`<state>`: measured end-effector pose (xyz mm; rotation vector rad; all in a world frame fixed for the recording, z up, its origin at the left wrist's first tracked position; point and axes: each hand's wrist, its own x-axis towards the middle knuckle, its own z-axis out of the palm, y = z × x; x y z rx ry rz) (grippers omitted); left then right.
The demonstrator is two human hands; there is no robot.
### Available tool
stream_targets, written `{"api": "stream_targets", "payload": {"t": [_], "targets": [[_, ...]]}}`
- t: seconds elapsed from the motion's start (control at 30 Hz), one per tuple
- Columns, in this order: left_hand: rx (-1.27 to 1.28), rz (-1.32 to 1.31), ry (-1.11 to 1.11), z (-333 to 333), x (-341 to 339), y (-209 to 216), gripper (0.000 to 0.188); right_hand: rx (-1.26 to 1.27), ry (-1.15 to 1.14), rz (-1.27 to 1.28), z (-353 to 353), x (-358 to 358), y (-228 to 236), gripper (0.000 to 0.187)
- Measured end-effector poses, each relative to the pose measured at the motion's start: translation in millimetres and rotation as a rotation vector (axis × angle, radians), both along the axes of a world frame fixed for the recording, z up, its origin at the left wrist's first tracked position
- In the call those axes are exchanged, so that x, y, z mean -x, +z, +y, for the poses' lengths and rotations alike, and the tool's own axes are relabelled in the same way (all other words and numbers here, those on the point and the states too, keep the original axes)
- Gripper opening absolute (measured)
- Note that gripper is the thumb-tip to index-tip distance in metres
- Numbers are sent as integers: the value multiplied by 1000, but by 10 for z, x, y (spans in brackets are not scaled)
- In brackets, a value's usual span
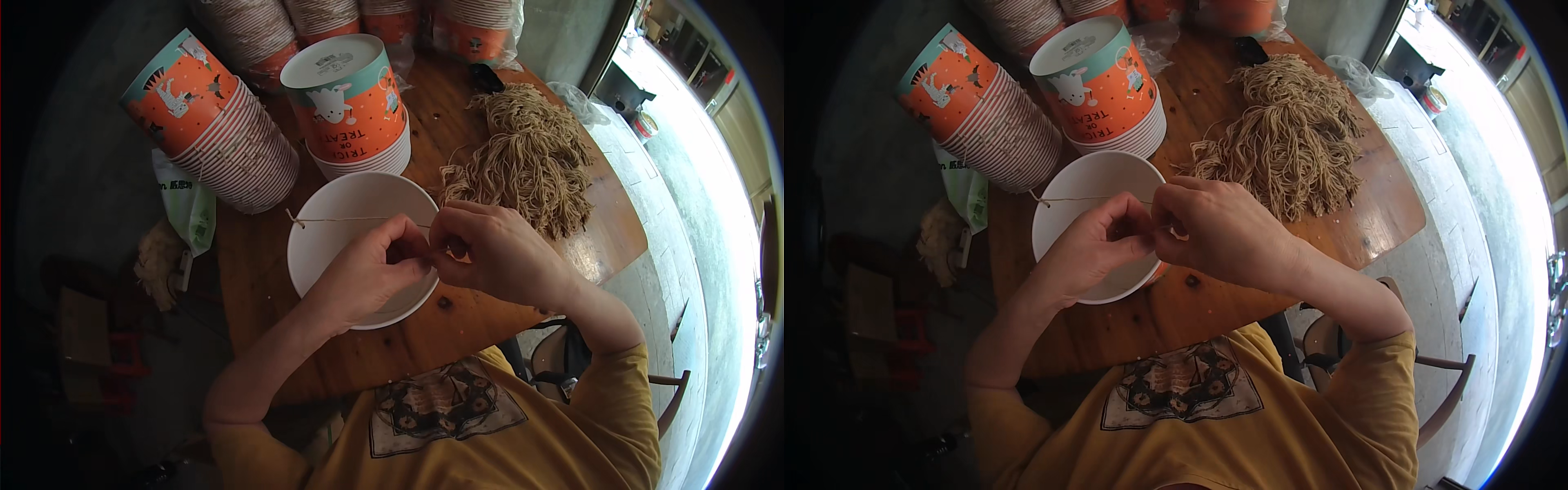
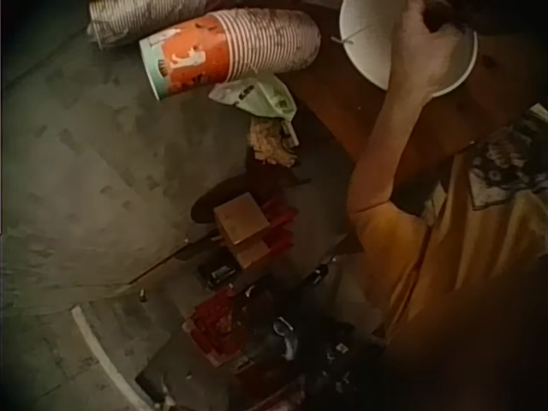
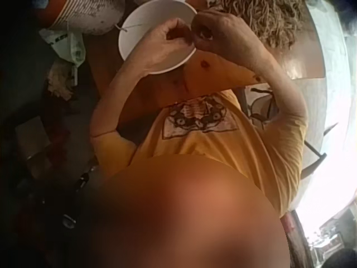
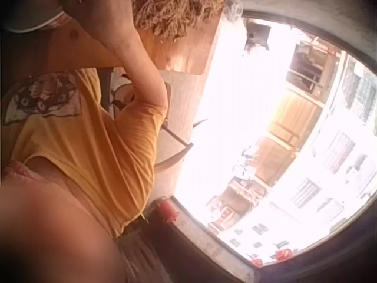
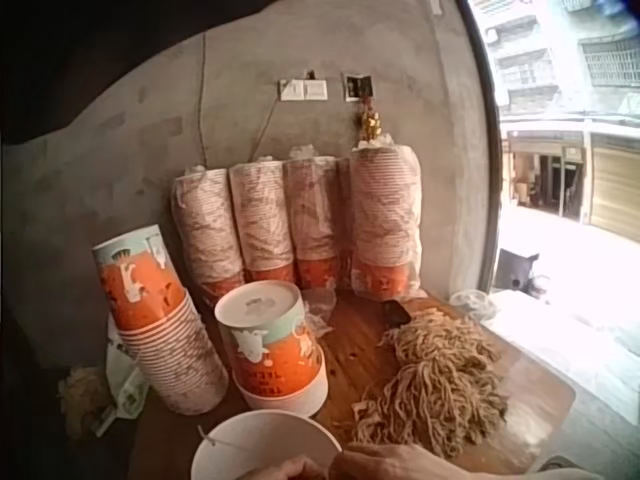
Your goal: Attaching strings to paper trick-or-treat buckets.
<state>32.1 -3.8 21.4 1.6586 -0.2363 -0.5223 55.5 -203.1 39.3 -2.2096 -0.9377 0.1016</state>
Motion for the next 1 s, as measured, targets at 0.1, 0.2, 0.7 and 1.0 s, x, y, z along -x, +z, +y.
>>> {"api": "stream_targets", "payload": {"t": [0.1, 0.2, 0.7, 1.0], "targets": [[-42, -87, 25, -27, 39, -3, 9, 6, 19, -60, 0, 10, 18, 16], [-107, -168, 64, -60, 80, -6, 9, 0, 27, -67, -8, 9, 9, 15], [191, 51, 161, -97, 56, -24, 16, -141, -27, -18, -72, 52, -62, 15], [370, 192, 157, -104, 27, -32, 24, -212, -107, 19, -94, 102, -173, 14]]}}
